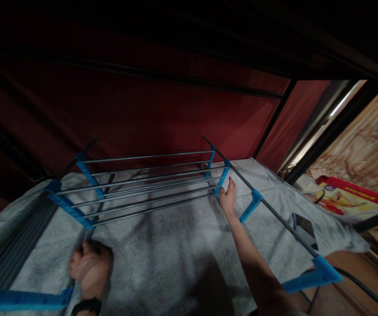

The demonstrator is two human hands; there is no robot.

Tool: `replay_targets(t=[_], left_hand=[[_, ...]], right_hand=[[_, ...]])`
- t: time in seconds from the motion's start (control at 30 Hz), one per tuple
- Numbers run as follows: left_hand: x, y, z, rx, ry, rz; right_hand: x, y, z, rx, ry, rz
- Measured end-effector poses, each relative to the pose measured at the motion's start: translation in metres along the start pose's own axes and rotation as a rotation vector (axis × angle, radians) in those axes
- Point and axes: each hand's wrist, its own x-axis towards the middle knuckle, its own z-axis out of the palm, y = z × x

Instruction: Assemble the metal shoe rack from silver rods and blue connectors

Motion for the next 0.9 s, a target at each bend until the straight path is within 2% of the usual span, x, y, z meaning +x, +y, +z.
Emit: replay_targets(t=[0.13,0.27,0.33,0.43,0.57,0.63,0.73,0.9], left_hand=[[0.001,-0.005,0.004,0.052,-0.006,0.021],[0.006,-0.008,0.008,0.022,0.006,0.020],[0.006,-0.005,0.007,0.027,-0.005,0.014],[-0.001,0.002,0.002,0.051,0.014,-0.010],[-0.019,0.009,-0.004,0.029,0.073,0.030],[-0.027,0.008,-0.003,0.012,0.107,0.100],[-0.039,0.004,-0.001,0.012,0.142,0.150],[-0.069,-0.006,0.002,-0.066,0.138,0.223]], right_hand=[[0.026,-0.017,0.001,0.064,-0.013,-0.064],[0.015,-0.014,0.003,0.053,-0.031,-0.032],[-0.009,-0.007,0.003,0.032,-0.057,0.003],[-0.067,0.008,0.004,0.030,-0.174,-0.001],[-0.155,0.035,0.001,0.028,-0.361,-0.144],[-0.185,0.051,-0.002,-0.012,-0.422,-0.212],[-0.207,0.067,-0.003,-0.112,-0.474,-0.330],[-0.211,0.076,0.001,-0.213,-0.456,-0.522]])
